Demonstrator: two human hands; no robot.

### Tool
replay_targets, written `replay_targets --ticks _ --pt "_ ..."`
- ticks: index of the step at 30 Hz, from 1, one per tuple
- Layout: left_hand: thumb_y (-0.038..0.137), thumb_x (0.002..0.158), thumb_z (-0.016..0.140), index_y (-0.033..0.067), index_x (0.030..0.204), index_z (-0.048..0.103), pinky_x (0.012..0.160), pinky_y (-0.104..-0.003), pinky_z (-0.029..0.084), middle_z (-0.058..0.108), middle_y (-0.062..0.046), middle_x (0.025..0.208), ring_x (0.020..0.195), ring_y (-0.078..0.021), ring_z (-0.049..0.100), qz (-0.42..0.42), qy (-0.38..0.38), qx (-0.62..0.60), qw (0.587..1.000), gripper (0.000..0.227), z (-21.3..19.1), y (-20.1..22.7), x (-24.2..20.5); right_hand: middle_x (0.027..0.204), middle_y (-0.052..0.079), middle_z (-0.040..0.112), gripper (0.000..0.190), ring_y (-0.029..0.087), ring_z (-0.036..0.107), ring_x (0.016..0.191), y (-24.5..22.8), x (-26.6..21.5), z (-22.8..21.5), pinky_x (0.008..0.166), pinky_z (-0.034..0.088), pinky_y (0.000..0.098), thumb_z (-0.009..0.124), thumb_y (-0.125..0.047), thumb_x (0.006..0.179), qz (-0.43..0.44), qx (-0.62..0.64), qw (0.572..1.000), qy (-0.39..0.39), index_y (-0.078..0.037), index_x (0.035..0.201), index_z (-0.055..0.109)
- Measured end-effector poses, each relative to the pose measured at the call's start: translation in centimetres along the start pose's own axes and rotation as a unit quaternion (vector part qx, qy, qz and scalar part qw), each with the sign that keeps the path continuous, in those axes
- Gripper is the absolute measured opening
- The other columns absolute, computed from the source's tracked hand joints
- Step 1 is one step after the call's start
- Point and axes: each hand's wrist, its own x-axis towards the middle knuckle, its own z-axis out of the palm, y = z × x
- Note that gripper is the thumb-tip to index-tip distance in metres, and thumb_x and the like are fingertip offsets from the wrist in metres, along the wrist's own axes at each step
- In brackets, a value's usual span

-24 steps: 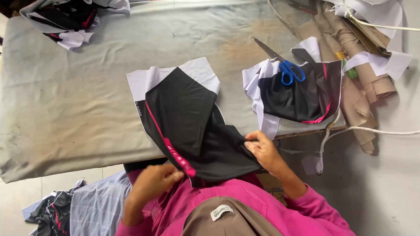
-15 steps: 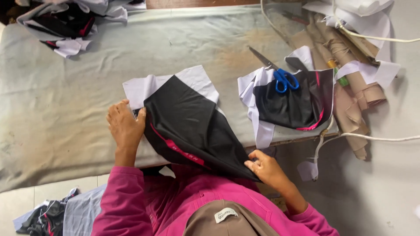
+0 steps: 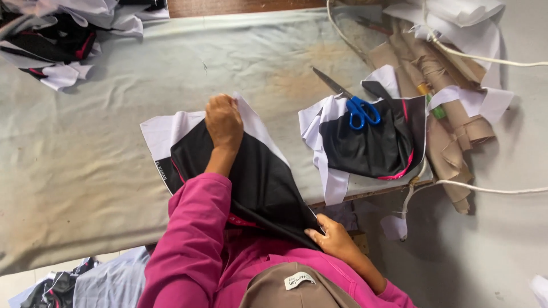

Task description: The person uses blue-handled scissors to cut a black fabric piece with pink trim along a white paper pattern on a table. They repeatedly reposition the fabric and pattern to cut different sections, then remove the excess white paper.

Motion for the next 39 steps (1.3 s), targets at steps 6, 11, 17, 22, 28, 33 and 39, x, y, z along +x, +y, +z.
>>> replay_targets --ticks 6,11,17,22,28,33,39 --pt "0.010 0.094 0.049 0.0047 0.091 0.051 0.072 -0.037 0.041 0.050 -0.010 0.086 0.077 -0.0274 0.050 0.002 0.085 -0.148 0.985 0.006 -2.5 -0.2 3.2 0.066 0.000 0.051 0.020 0.011 0.043 0.060 -3.3 -0.4 -0.6 0.060 0.038 0.0263 0.067 -0.025 0.081 0.013 -0.008 0.999 0.040 -0.010 0.080 0.054" --pt "0.010 0.088 0.057 0.0076 0.098 0.055 0.074 -0.041 0.043 0.056 -0.012 0.093 0.084 -0.0312 0.054 0.019 -0.106 -0.161 0.981 0.011 -2.3 -4.9 3.3 0.065 -0.001 0.048 0.019 0.011 0.041 0.061 -3.7 0.1 -0.9 0.062 0.037 0.0268 0.066 -0.027 0.080 0.035 -0.013 0.998 0.054 -0.011 0.081 0.056" --pt "0.030 0.084 0.066 0.0074 0.104 0.057 0.083 -0.046 0.039 0.056 -0.013 0.102 0.096 -0.0343 0.052 -0.087 0.014 0.102 0.991 0.031 -8.4 -14.2 -0.3 0.072 -0.003 0.057 0.014 0.006 0.051 0.070 -3.7 0.0 -0.4 0.068 0.043 0.0227 0.066 -0.021 0.080 0.025 0.064 0.996 0.064 -0.008 0.081 0.059" --pt "0.025 0.089 0.062 0.0110 0.084 0.051 0.071 -0.044 0.041 0.055 -0.010 0.084 0.079 -0.0320 0.053 -0.094 -0.043 0.135 0.985 0.018 -8.8 -15.1 -3.2 0.061 -0.004 0.026 0.043 0.009 0.026 0.058 -2.4 0.4 0.0 0.053 0.028 0.0284 0.067 -0.024 0.083 -0.036 0.014 0.995 0.089 -0.012 0.064 0.030" --pt "0.027 0.099 0.052 0.0129 0.091 0.043 0.054 -0.052 0.044 0.062 -0.013 0.073 0.065 -0.0402 0.062 -0.237 -0.089 0.081 0.964 0.018 -11.3 -17.6 -3.3 0.063 -0.003 0.024 0.046 0.011 0.025 0.059 -2.4 0.5 0.9 0.055 0.028 0.0300 0.066 -0.029 0.081 -0.022 -0.036 0.995 0.094 -0.012 0.068 0.027" --pt "0.035 0.098 0.056 0.0196 0.094 0.047 0.049 -0.042 0.052 0.060 -0.004 0.069 0.058 -0.0290 0.067 -0.163 -0.061 0.275 0.946 0.018 -13.4 -24.2 -6.0 0.077 0.013 0.071 0.019 0.024 0.067 0.075 -1.2 1.1 2.4 0.064 0.051 0.0370 0.072 -0.026 0.077 0.003 -0.003 0.998 0.068 -0.015 0.092 0.068" --pt "0.023 0.083 0.074 0.0133 0.101 0.052 0.065 -0.038 0.050 0.057 -0.006 0.090 0.080 -0.0293 0.063 -0.098 -0.078 0.244 0.962 0.030 -17.1 -25.0 -6.4 0.070 0.007 0.071 0.026 0.032 0.068 0.074 -6.1 -0.8 -0.6 0.068 0.052 0.0439 0.065 -0.030 0.076 -0.032 -0.165 0.985 0.051 -0.020 0.098 0.059"
